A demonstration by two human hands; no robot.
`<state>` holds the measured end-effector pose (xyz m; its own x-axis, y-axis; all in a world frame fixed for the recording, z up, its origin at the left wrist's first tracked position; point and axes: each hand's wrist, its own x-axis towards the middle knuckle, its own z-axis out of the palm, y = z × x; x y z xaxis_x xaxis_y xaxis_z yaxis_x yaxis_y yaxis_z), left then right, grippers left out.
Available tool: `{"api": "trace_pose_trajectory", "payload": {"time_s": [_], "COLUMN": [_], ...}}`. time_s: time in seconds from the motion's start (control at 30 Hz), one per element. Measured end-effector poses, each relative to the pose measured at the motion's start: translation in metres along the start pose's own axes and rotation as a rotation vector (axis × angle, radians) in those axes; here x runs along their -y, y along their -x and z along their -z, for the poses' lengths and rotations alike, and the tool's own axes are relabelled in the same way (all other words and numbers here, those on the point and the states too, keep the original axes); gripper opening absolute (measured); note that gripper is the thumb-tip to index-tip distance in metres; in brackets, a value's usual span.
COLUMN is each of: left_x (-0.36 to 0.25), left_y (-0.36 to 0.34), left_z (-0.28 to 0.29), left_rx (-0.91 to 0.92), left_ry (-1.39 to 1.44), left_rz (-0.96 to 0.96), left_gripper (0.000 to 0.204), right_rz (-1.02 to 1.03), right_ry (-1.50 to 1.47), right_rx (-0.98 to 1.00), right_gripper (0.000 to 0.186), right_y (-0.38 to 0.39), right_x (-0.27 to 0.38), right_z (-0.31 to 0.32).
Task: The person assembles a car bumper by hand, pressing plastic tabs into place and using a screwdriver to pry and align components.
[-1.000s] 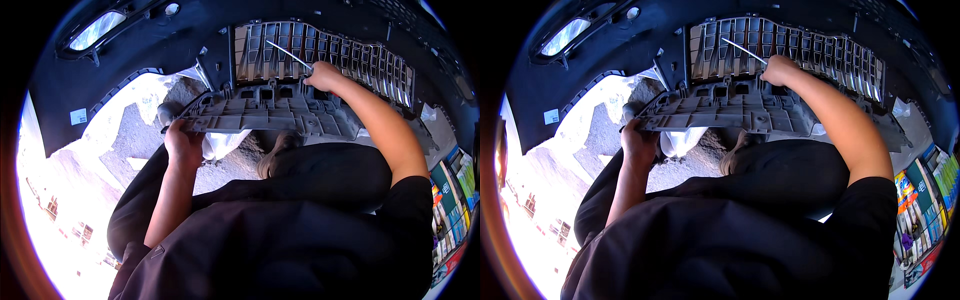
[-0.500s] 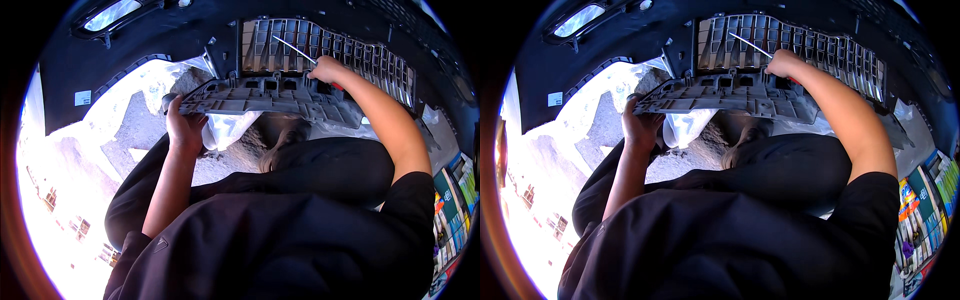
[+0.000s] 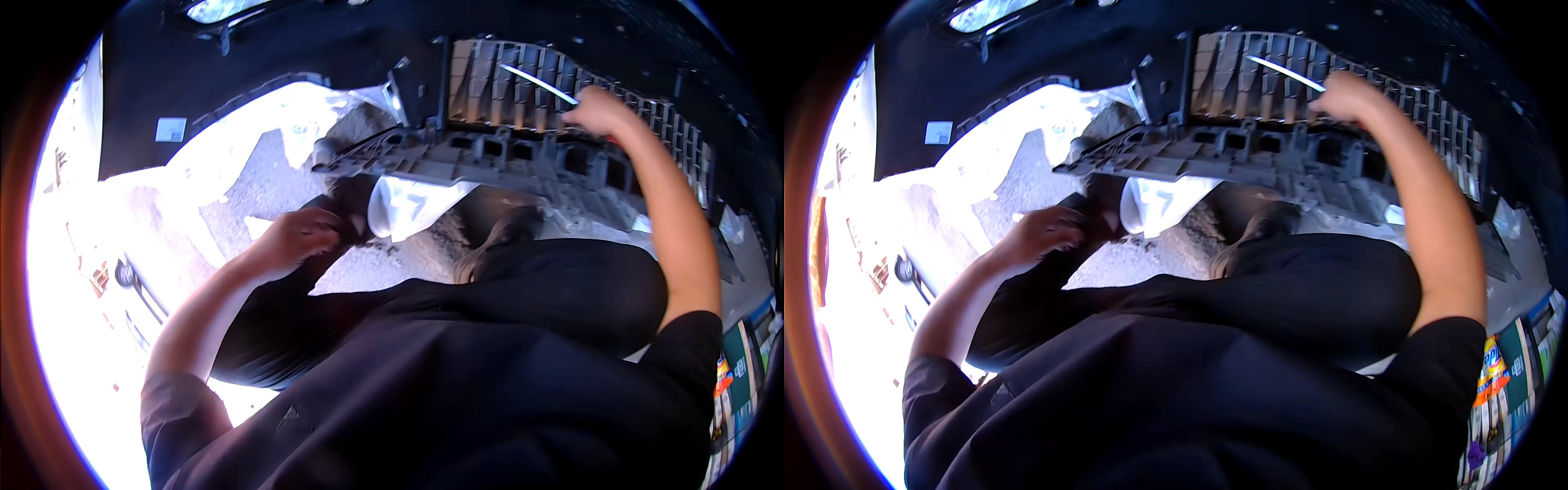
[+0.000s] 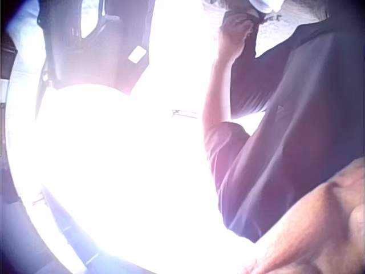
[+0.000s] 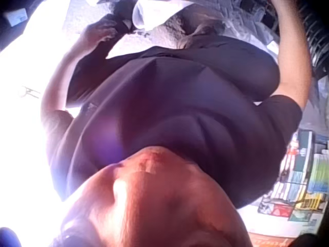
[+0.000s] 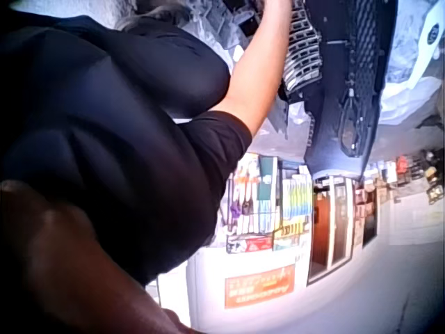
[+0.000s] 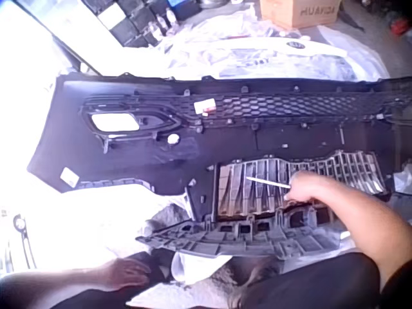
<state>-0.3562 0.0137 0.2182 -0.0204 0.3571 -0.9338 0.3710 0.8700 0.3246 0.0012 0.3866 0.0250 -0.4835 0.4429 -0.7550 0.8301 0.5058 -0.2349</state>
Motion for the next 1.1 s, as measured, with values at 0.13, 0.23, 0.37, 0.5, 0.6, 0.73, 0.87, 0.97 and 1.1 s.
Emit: {"api": "trace_pose_trajectory", "payload": {"time_s": [0.13, 0.23, 0.37, 0.5, 0.6, 0.73, 0.87, 0.97, 1.1], "left_x": [-0.001, 0.027, 0.058, 0.046, 0.107, 0.215, 0.24, 0.21, 0.216], "left_y": [-0.032, -0.029, -0.011, -0.021, -0.097, -0.188, -0.184, -0.177, -0.192], "left_z": [0.014, 0.069, 0.061, -0.056, -0.162, -0.23, -0.24, -0.243, -0.259], "left_rx": [-0.293, -0.426, -0.396, 0.121, 0.221, -0.335, -0.373, -0.331, -0.364], "left_ry": [-0.261, -0.035, -0.357, -0.508, -0.562, 0.248, 0.864, 1.037, 1.191], "left_rz": [-0.091, -0.15, -0.028, -0.231, -0.014, 0.857, 0.946, 0.898, 0.875], "left_gripper": [0.034, 0.03, 0.032, 0.024, 0.014, 0.012, 0.015, 0.029, 0.037], "right_rz": [0.034, 0.033, -0.048, -0.008, 0.079, -0.026, -0.093, -0.148, -0.05], "right_ry": [0.09, 0.025, -0.029, -0.046, -0.087, -0.144, -0.109, -0.166, -0.194], "right_rx": [-0.057, -0.183, -0.11, -0.151, -0.256, -0.234, -0.276, -0.213, -0.234], "right_gripper": [0.038, 0.037, 0.037, 0.04, 0.039, 0.043, 0.043, 0.044, 0.04], "right_y": [0.014, 0.017, 0.017, 0.016, 0.017, 0.024, 0.027, 0.024, 0.015], "right_x": [-0.009, -0.011, -0.013, -0.012, -0.012, -0.005, -0.017, -0.018, -0.025], "right_z": [0.021, 0.023, 0.028, 0.028, 0.035, 0.052, 0.052, 0.048, 0.049]}}
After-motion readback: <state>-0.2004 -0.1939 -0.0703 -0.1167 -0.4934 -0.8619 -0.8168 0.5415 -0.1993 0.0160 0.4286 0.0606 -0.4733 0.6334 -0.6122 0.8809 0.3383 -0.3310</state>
